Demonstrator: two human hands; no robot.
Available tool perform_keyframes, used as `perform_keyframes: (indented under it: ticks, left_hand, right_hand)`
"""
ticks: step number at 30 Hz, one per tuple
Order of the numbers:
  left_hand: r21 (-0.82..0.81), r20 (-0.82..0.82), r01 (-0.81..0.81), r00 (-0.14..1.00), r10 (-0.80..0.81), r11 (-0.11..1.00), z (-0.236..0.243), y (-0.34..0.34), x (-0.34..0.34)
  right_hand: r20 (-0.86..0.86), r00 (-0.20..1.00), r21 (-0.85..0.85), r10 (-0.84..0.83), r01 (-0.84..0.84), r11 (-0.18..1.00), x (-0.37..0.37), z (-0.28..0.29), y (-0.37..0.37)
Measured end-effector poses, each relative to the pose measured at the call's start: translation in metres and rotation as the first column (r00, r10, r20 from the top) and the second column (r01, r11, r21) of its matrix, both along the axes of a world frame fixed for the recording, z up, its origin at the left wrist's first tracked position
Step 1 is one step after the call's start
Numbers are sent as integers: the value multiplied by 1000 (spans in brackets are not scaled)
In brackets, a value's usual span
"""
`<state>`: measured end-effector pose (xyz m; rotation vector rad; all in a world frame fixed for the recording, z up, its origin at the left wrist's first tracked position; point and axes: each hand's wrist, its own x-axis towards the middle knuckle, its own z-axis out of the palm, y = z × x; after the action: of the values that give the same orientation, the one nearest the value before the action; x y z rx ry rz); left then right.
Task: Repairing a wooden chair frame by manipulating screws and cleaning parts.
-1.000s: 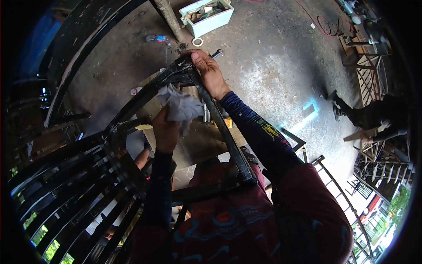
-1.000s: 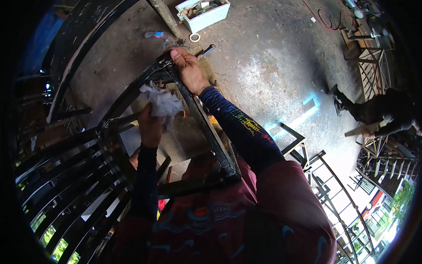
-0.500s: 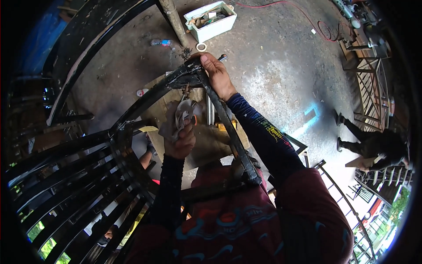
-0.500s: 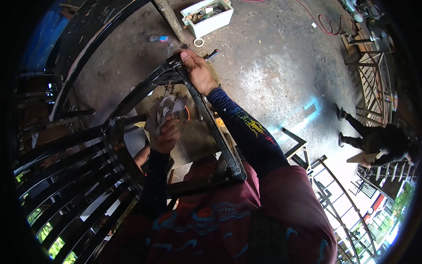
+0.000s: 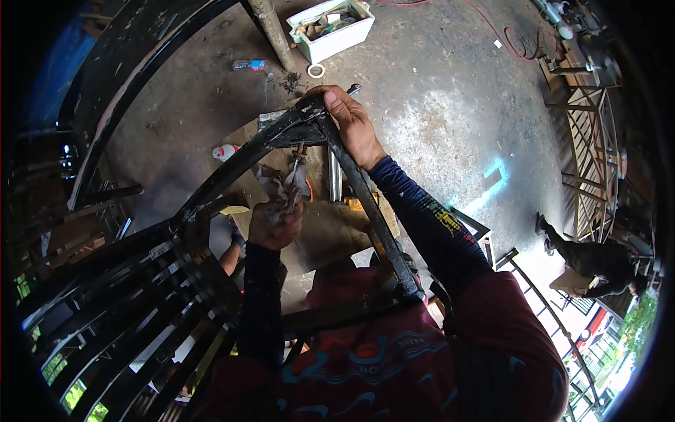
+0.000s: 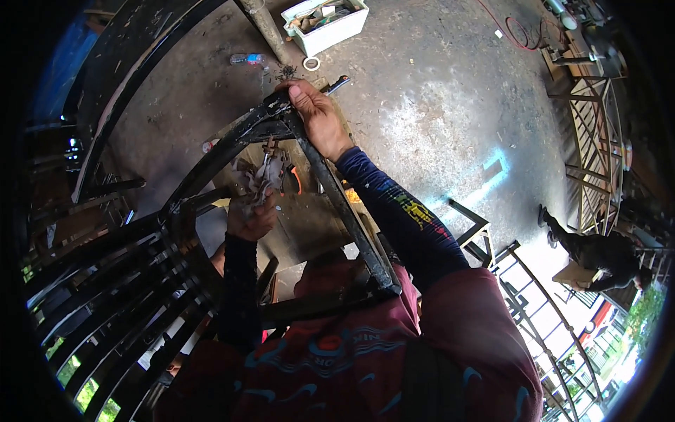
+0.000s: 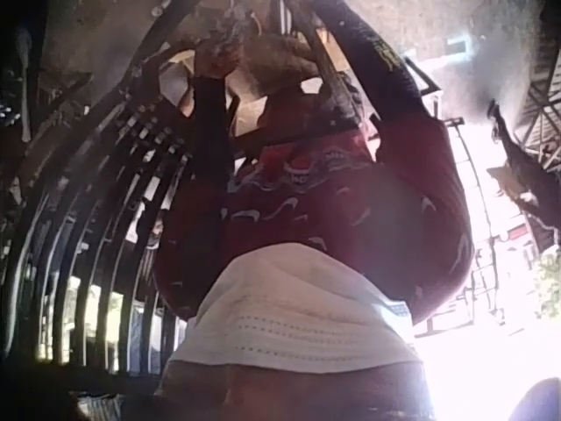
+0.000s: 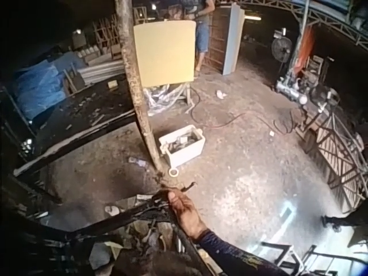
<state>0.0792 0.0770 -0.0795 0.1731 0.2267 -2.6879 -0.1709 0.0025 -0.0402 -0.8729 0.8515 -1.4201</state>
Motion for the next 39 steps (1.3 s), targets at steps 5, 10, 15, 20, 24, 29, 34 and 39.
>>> perform_keyframes:
  ticks: [5,10,15,20,24,29,34,39]
  left_hand:
    - [-401,842,117,437,316,908,58,2,-23]
    - [-817,185,555,-2,983,155,44,19,-44]
    - [-629,201,734,-167,965,258,78,18,-66]
    - [-379,686,-399,484,543,835,71,34,-50]
    - [107,174,-463,880,442,880,61,21,-31]
    - [85,10,-347,938,347,934,40,22,-31]
    - [113,-394,-270,872,292,956,23,28,-46]
    - [294,-431,-275,817,384,915,24,26,-54]
  right_hand:
    - [-5,1000,22,7,-7,1000,-7,-3,1]
    - [18,1000,5,15,-15,1000,4,0,-3]
    - [11,1000,-9,7,-6,1000,-5,-7,2]
    - [-126,991,-50,-35,29,998,-6,-24,-2]
    - [-107,994,-43,-36,31,999,-6,-22,-6]
    - [-101,994,-22,-44,42,999,-2,-20,-2]
    - [-54,998,-1,-40,40,999,-2,-20,-2]
    - [-18,999,-9,-44,43,999,-3,-19,1]
